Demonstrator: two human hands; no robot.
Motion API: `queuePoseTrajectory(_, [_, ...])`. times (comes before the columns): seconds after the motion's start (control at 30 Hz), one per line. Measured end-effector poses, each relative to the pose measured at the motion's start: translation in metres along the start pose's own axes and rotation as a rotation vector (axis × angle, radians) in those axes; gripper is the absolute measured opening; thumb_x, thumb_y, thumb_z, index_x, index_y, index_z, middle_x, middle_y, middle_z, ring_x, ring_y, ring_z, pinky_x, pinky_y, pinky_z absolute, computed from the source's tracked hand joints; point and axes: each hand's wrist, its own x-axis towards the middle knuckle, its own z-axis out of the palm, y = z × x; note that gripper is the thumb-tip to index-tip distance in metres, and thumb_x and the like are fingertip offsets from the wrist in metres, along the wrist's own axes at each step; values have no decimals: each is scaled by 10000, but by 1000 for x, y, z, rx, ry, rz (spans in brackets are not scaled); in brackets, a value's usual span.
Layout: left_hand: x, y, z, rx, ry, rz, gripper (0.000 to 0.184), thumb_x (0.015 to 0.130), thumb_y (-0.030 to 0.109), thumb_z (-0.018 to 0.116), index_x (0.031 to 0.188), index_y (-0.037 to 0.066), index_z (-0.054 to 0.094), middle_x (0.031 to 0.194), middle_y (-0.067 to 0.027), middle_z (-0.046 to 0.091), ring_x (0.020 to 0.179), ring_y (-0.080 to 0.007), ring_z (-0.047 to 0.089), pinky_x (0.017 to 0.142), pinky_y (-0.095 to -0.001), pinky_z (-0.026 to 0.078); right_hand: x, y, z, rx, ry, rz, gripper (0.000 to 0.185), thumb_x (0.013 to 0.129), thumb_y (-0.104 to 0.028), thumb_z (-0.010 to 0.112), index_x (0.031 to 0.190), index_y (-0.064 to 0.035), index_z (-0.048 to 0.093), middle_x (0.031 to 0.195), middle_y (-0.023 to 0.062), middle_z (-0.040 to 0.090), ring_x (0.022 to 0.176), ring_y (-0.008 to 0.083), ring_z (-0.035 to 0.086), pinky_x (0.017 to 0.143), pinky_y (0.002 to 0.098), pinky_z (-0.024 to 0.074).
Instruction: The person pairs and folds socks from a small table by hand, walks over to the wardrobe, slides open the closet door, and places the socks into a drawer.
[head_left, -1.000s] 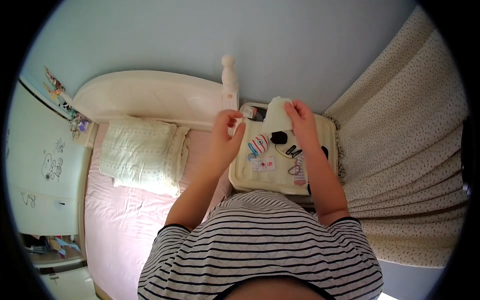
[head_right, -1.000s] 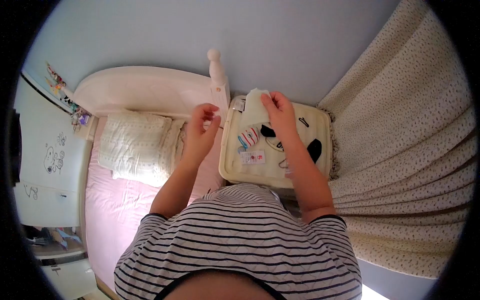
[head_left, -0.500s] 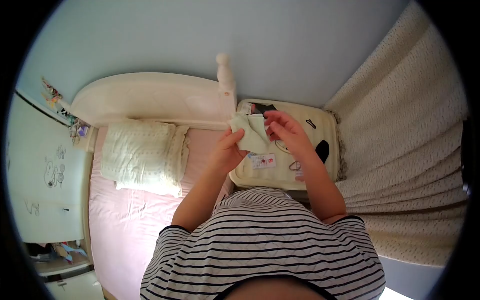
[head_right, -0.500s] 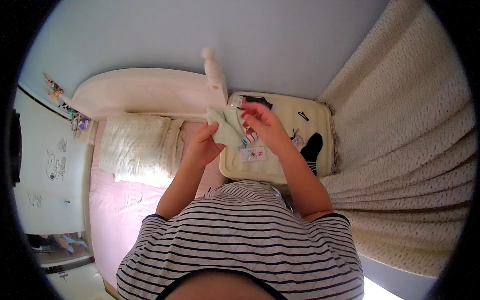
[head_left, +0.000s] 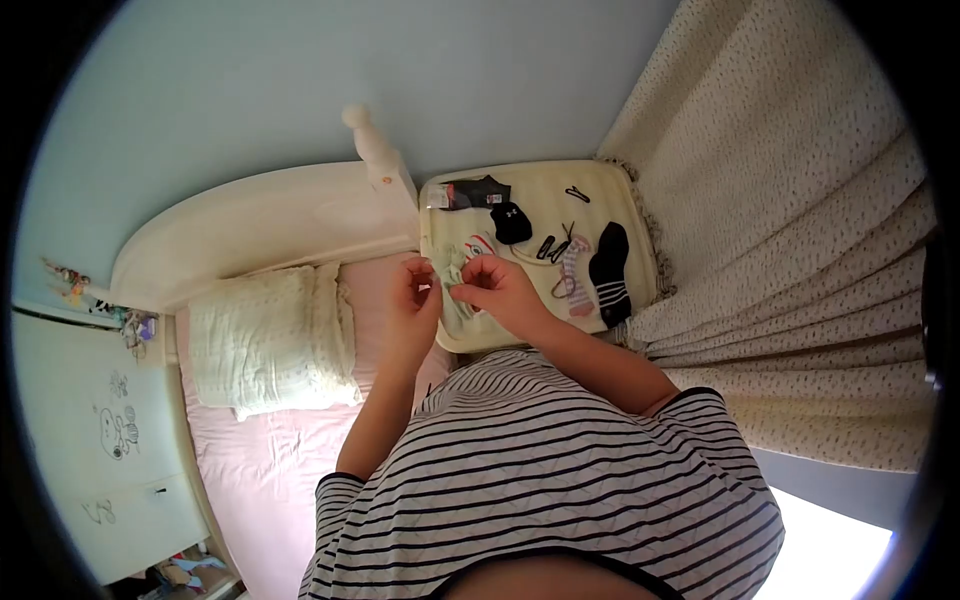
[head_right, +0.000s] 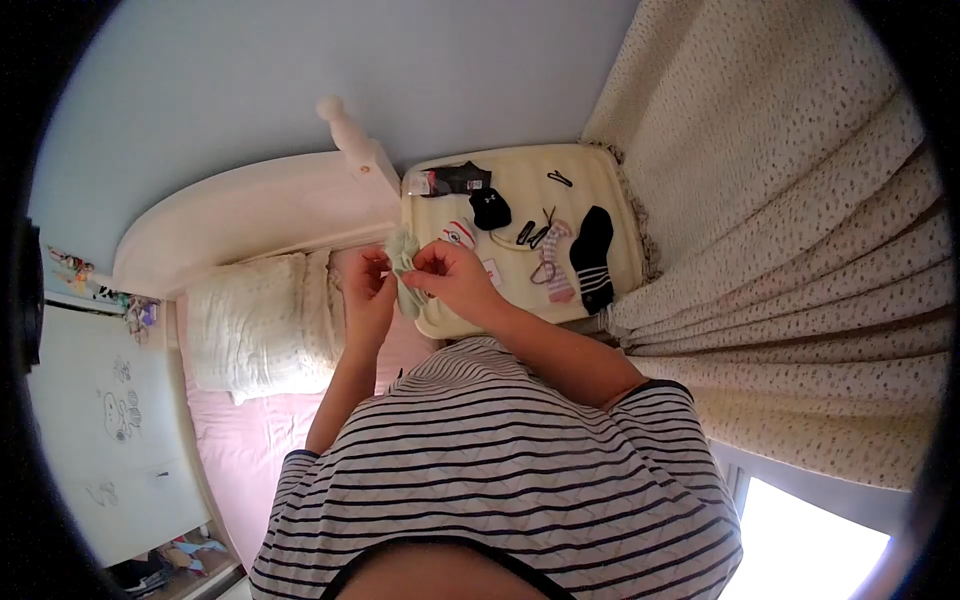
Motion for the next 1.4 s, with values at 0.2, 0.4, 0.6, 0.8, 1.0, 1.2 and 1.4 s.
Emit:
queuePoseTrajectory(0.2, [-10,4,13,60,-26,210,337,809,21,572,1129,-2,471,1138,-97,465,985,-185,502,781,-288,452,-3,-3,1,102,121,95,78,827,-75,596,835,1,582,710,26,578,612,90,538,563,213,438])
queuePoseTrajectory(0.4, [-11,-13,14,97,-9,87,395,776,40,624,1143,-1,482,1137,-101,471,1000,-194,501,785,-280,448,-5,0,-3,75,29,86,88,840,-80,582,856,6,584,741,34,591,629,97,538,595,219,445])
queuePoseTrajectory(0.6, [-9,-19,11,86,-7,191,352,748,-79,537,1093,-17,513,1136,-100,466,917,-176,524,746,-258,438,-9,8,1,77,-21,-35,72,862,-78,548,912,-26,551,822,-15,547,727,57,499,645,187,409])
queuePoseTrajectory(0.8, [-5,-22,-1,-8,21,46,387,675,-127,369,991,-13,562,929,-66,567,855,-132,538,716,-226,437,-23,12,4,341,-175,179,67,907,-138,479,949,-93,507,767,-56,481,690,23,448,603,162,364])
queuePoseTrajectory(1.0, [-21,-31,-3,-496,-435,-187,280,692,-103,429,880,0,610,851,-33,623,720,-102,566,658,-228,453,2,30,-8,298,51,87,95,922,-174,452,949,-93,496,777,-54,466,694,18,444,607,166,377])
queuePoseTrajectory(1.2, [-25,-1,9,-847,-324,-370,231,766,-13,552,993,8,589,911,-36,619,802,-109,577,708,-239,456,-7,31,-7,406,-93,154,202,907,-234,477,981,-49,511,891,-1,523,835,82,501,727,228,426])
queuePoseTrajectory(1.4, [-26,-12,20,-293,-164,-308,285,824,50,548,1105,14,520,1003,-51,583,916,-114,546,789,-251,443,-13,13,-25,-239,-140,-59,374,775,-212,677,1052,-19,516,912,55,555,882,152,553,744,289,466])
